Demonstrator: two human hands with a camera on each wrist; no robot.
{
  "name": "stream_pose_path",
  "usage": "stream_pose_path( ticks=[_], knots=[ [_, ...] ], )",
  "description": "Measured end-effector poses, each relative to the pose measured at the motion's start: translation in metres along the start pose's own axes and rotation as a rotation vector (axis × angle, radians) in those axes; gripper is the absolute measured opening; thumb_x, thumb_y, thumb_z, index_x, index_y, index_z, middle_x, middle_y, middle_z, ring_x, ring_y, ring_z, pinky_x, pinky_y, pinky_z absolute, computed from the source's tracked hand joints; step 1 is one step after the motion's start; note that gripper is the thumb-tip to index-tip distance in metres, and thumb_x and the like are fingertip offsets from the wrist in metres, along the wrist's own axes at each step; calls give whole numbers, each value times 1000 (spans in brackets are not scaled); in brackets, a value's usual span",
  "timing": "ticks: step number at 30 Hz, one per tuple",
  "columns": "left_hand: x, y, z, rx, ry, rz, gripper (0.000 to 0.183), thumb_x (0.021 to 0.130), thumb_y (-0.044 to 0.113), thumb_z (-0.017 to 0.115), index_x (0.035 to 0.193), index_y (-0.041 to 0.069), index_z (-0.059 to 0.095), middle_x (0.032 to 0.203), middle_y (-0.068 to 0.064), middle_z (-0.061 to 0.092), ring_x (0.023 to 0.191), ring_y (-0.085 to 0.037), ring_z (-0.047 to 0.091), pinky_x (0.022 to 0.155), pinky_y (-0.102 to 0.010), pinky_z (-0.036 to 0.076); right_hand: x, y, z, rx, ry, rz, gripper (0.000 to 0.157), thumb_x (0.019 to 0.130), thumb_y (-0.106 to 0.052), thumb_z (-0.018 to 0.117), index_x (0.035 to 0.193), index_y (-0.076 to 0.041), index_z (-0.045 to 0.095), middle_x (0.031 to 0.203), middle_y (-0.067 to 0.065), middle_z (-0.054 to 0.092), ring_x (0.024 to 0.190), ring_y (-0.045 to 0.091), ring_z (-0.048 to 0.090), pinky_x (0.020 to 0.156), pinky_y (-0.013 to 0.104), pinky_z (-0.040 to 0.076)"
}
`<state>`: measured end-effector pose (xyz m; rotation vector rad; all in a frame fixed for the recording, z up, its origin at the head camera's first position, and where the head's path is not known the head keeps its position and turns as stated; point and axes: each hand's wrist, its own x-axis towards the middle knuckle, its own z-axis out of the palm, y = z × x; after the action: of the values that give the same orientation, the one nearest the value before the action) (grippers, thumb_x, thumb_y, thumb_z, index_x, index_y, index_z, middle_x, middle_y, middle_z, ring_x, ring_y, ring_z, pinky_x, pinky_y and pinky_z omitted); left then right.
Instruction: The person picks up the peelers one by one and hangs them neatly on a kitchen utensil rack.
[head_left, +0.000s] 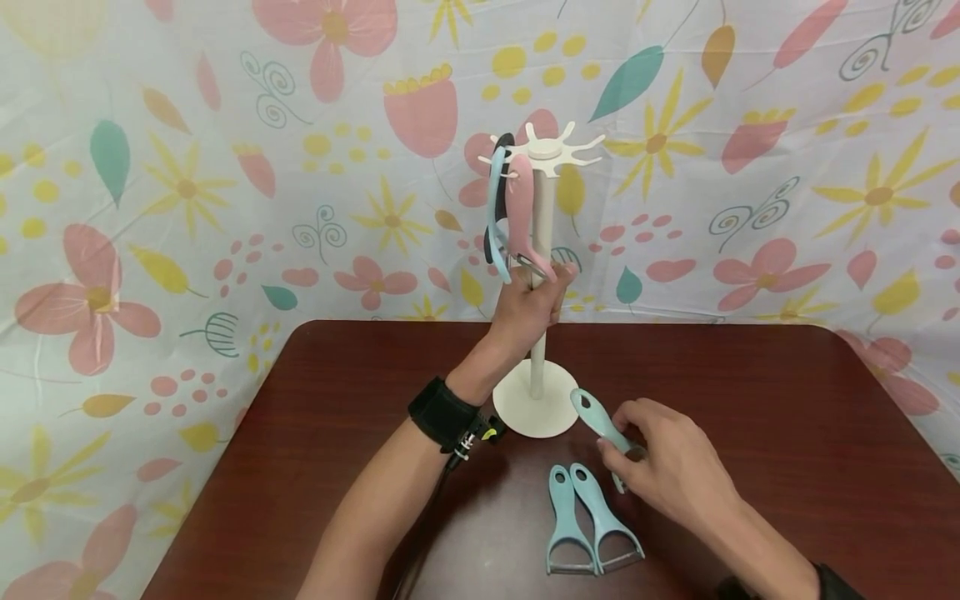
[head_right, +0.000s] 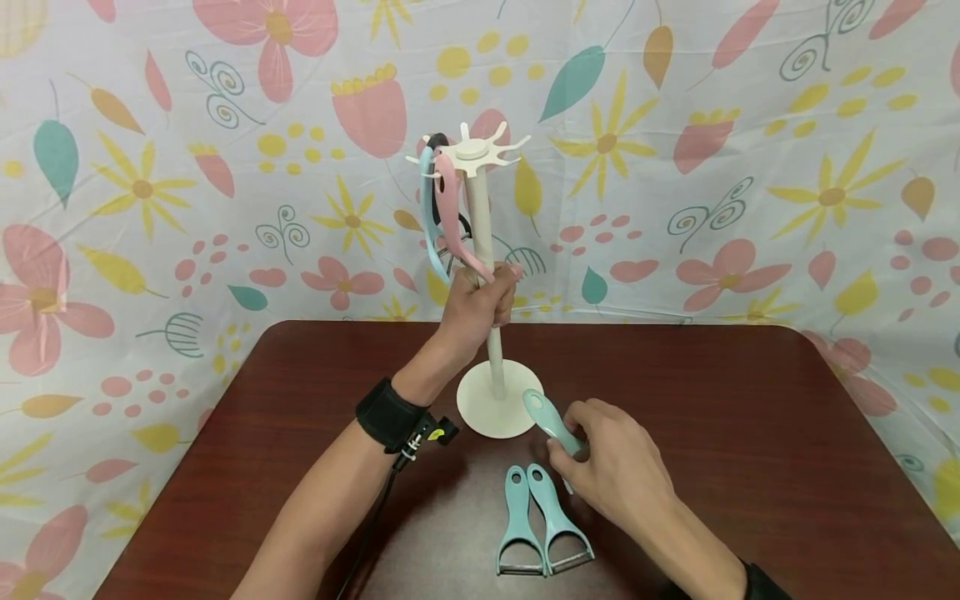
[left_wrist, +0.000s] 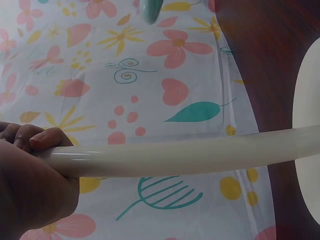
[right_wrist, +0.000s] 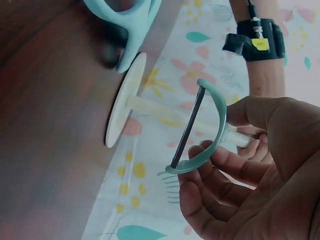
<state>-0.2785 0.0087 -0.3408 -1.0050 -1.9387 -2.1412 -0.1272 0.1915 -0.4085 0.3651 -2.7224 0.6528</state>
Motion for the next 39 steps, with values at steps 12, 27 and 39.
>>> stream_pose_path(
  ticks=[12, 27, 39],
  knots=[
    [-1, 0, 1, 35, 22, 17, 59, 102, 34, 52, 52, 5, 39, 48, -10, 30, 42, -25, 31, 41, -31, 26, 18, -17, -14, 75, 162, -139, 19, 77, -24, 76, 80, -26, 57, 76, -15, 50, 61, -1, 50, 52, 24, 46],
    [-2, -3, 2, 28, 41, 21, 59, 101, 35, 52, 52, 7, 38, 49, -9, 30, 43, -24, 30, 40, -31, 24, 40, -44, -35, 148, 313, -180, 15, 79, -23, 74, 90, -18, 64, 84, -14, 55, 66, 1, 54, 59, 14, 42],
    [-4, -1, 2, 129, 94, -30, 57, 99, 46, 52, 58, 7, 43, 50, -8, 30, 44, -25, 30, 41, -30, 26, 56, -67, -56, 203, 456, -239, 17, 77, -16, 75, 90, -11, 66, 82, -5, 58, 70, 7, 52, 63, 19, 40]
  ],
)
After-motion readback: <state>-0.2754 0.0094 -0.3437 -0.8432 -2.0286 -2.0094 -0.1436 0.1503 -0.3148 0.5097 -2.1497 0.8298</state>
